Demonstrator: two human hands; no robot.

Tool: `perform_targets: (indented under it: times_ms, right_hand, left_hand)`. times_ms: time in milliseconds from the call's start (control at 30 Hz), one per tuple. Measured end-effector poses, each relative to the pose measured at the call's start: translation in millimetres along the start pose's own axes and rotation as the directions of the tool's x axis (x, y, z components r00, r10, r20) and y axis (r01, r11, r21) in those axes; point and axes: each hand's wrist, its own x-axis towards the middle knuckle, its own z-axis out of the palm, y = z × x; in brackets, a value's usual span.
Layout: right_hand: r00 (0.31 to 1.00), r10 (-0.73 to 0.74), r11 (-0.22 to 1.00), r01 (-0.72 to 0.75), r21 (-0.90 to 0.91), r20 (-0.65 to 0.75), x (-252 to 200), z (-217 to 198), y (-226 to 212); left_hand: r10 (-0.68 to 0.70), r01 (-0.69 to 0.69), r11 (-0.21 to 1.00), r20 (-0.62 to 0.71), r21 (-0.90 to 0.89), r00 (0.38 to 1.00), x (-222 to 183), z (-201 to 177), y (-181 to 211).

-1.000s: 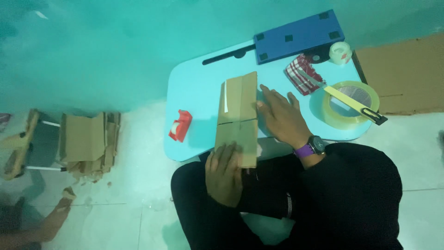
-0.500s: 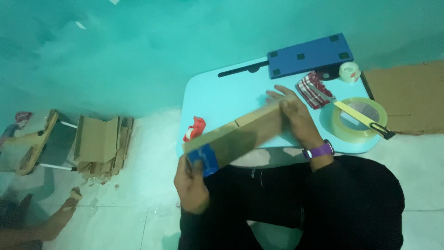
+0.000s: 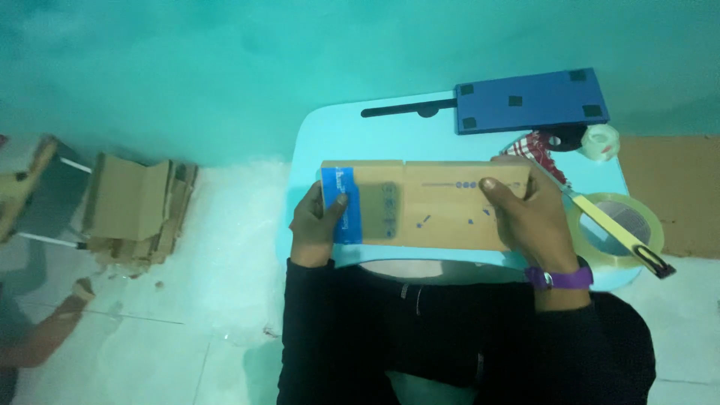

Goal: The person seals a small cardboard box with clear packing tape.

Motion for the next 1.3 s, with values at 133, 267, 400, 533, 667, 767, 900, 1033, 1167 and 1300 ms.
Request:
perform_targets:
  times_ms: [133,267,400,533,667,767,900,1033,1167,1300]
  right_hand:
    - [1.000,-0.026,0.993,0.024,-0.114,-0.017,-2.3,-4.0,0.3]
    - [0.992,-0.127,0.962,0.121,-0.246,-0.007,0.7,-4.7,-4.4]
    - [0.978,-0.200,0.964,0.207,-0.169,0.056,-2.0,-9.4,1.6]
    - [0.978,-0.197,0.953,0.209,-0.220,0.076,-0.6,-6.0,3.2]
    - [0.994,0.101,0.963,-0.105,-0.249,-0.031,-4.7,3.5,-15.1]
    - [0.991,0.128,0.980,-0.134,-0.150,-0.044,-3.5,2.4,-8.8]
    - [0.981,0.188,0.966,-0.195,-0.167,-0.055,-3.5,10.1,-11.0]
    - [0.992,-0.117,0.957,0.127,-0.262,0.053,-8.4,15.6,0.3]
    - [0.975,-0.209,0.929,0.220,-0.299,0.070,-13.1,24.8,-1.7]
    - [0.964,-0.260,0.904,0.265,-0.336,0.059,-8.5,25.5,6.0]
  left_hand:
    - [0.086,-0.086,0.996,-0.024,-0.033,0.996,-5.9,0.4,-16.6]
    - [0.309,-0.284,0.933,-0.088,0.222,0.947,-11.7,5.5,-6.4]
    - [0.326,-0.327,0.933,0.035,0.153,0.945,-14.6,-4.4,-18.7]
    - [0.342,-0.372,0.857,0.148,0.357,0.928,-18.5,-2.9,-0.9]
    - [0.391,-0.434,0.847,0.195,0.308,0.900,-22.8,-6.3,-7.4]
    - [0.398,-0.472,0.794,0.261,0.382,0.880,-27.9,-7.3,-4.0]
    - [0.276,-0.451,0.677,0.367,0.582,0.888,-25.2,-20.7,-29.3]
    - [0.444,-0.494,0.802,0.219,0.335,0.869,-33.6,-0.3,-20.9]
    - [0.335,-0.334,0.942,-0.037,0.028,0.941,-54.8,28.5,-61.4]
    - [0.352,-0.303,0.447,0.145,0.842,0.925,-62.7,104.8,15.0]
